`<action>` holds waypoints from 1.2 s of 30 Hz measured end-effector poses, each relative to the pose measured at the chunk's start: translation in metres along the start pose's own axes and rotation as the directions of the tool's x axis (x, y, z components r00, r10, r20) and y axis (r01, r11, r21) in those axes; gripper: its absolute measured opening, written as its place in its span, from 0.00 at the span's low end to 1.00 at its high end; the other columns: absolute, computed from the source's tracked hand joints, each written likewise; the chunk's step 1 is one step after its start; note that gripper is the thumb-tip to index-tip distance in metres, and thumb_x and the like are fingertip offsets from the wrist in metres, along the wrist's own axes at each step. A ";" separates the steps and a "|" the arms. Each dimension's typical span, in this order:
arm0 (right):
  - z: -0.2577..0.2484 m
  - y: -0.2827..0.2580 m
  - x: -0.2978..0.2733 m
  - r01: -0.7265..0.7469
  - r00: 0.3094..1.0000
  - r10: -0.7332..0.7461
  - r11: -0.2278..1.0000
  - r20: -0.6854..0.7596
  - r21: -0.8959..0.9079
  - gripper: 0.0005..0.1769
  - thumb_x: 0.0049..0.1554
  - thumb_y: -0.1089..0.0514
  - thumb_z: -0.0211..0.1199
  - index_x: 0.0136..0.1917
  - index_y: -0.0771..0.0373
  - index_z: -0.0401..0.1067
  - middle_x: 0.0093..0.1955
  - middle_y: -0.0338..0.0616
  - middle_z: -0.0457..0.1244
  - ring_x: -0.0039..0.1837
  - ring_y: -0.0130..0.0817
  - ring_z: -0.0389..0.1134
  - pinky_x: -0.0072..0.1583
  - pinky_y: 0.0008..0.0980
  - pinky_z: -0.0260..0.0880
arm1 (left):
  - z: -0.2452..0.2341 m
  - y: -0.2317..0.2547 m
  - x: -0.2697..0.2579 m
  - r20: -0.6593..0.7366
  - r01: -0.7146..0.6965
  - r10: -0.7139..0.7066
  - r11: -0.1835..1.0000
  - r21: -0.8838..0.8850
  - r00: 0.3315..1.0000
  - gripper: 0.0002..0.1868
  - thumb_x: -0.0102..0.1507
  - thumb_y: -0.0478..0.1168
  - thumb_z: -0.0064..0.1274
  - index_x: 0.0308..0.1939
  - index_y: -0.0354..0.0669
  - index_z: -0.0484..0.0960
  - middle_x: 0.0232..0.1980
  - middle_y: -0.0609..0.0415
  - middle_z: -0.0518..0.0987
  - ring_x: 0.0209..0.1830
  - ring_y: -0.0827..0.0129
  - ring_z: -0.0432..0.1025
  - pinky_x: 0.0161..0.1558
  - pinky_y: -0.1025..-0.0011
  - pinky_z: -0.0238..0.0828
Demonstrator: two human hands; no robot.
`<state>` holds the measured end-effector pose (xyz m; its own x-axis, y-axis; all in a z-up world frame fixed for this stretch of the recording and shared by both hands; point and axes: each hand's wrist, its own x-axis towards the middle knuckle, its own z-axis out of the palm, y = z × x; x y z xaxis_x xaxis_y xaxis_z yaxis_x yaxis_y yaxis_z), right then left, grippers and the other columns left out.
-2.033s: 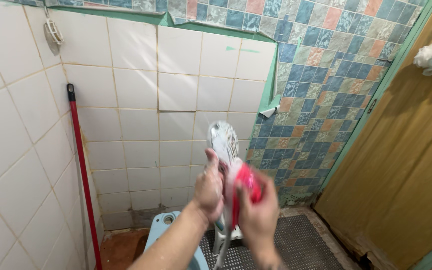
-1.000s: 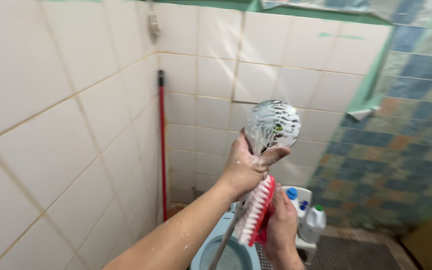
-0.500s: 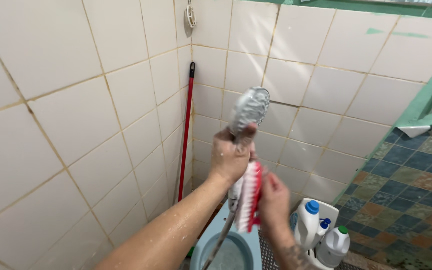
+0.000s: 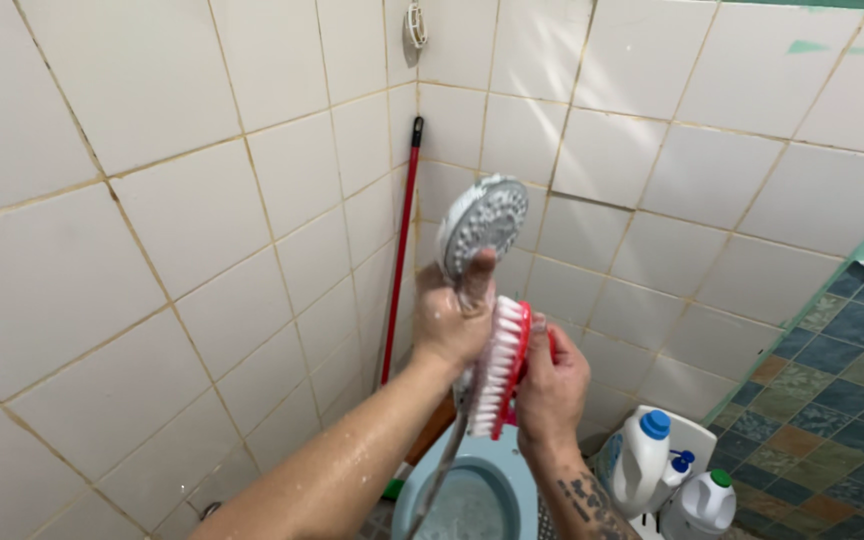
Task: The person scrubs a handheld shower head and its hose with a pink brush in a tiled bathroom. They repeatedly apply soap and scrub the shower head, hose, and nearby wall tiles, then rinse the shower head under running water.
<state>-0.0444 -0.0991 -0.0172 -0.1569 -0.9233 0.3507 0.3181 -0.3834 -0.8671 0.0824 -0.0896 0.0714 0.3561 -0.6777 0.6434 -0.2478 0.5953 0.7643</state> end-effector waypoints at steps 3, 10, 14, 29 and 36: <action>-0.017 0.030 -0.019 0.002 0.999 0.013 0.947 0.045 -0.320 0.22 0.66 0.49 0.54 0.47 0.68 0.80 0.33 0.36 0.63 0.35 0.24 0.58 0.37 0.28 0.59 | 0.004 0.009 0.017 0.186 0.186 -0.131 0.929 -0.321 0.974 0.40 0.54 0.80 0.48 0.25 0.44 0.72 0.22 0.61 0.71 0.19 0.76 0.68 0.20 0.74 0.64; -0.025 0.062 -0.024 -0.090 0.978 0.102 0.993 0.180 -0.075 0.19 0.61 0.51 0.51 0.46 0.67 0.77 0.35 0.43 0.68 0.35 0.32 0.67 0.39 0.32 0.69 | 0.003 0.004 0.018 0.204 0.229 -0.142 0.829 -0.510 0.969 0.39 0.53 0.78 0.52 0.33 0.44 0.71 0.23 0.63 0.68 0.19 0.78 0.66 0.18 0.74 0.61; -0.008 0.017 0.019 0.051 0.974 -0.076 0.991 0.212 0.124 0.20 0.67 0.51 0.50 0.49 0.68 0.75 0.38 0.38 0.66 0.39 0.27 0.63 0.43 0.29 0.64 | -0.005 -0.002 0.016 0.185 0.171 -0.115 0.932 -0.320 0.976 0.45 0.58 0.81 0.48 0.29 0.36 0.74 0.24 0.62 0.73 0.22 0.79 0.70 0.24 0.78 0.67; 0.027 0.015 0.009 0.039 0.982 -0.067 0.987 -0.176 -0.154 0.17 0.70 0.51 0.63 0.51 0.69 0.67 0.36 0.46 0.61 0.35 0.35 0.57 0.35 0.39 0.57 | -0.010 0.002 0.049 0.123 0.145 -0.117 0.956 -0.253 0.985 0.43 0.60 0.77 0.50 0.23 0.35 0.73 0.21 0.53 0.73 0.18 0.71 0.69 0.22 0.70 0.65; 0.065 -0.008 -0.043 0.030 0.964 -0.177 0.814 -0.199 -0.581 0.14 0.54 0.46 0.67 0.43 0.59 0.78 0.29 0.41 0.69 0.32 0.24 0.67 0.38 0.29 0.69 | 0.000 0.063 0.077 0.094 0.157 -0.139 0.964 -0.214 0.986 0.36 0.51 0.65 0.64 0.49 0.42 0.76 0.41 0.53 0.85 0.41 0.69 0.80 0.45 0.68 0.78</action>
<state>0.0203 -0.0578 -0.0030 -0.3936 -0.8171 0.4211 -0.2886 -0.3251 -0.9006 0.0946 -0.1043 0.1691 0.3010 -0.7915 0.5319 0.0096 0.5603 0.8282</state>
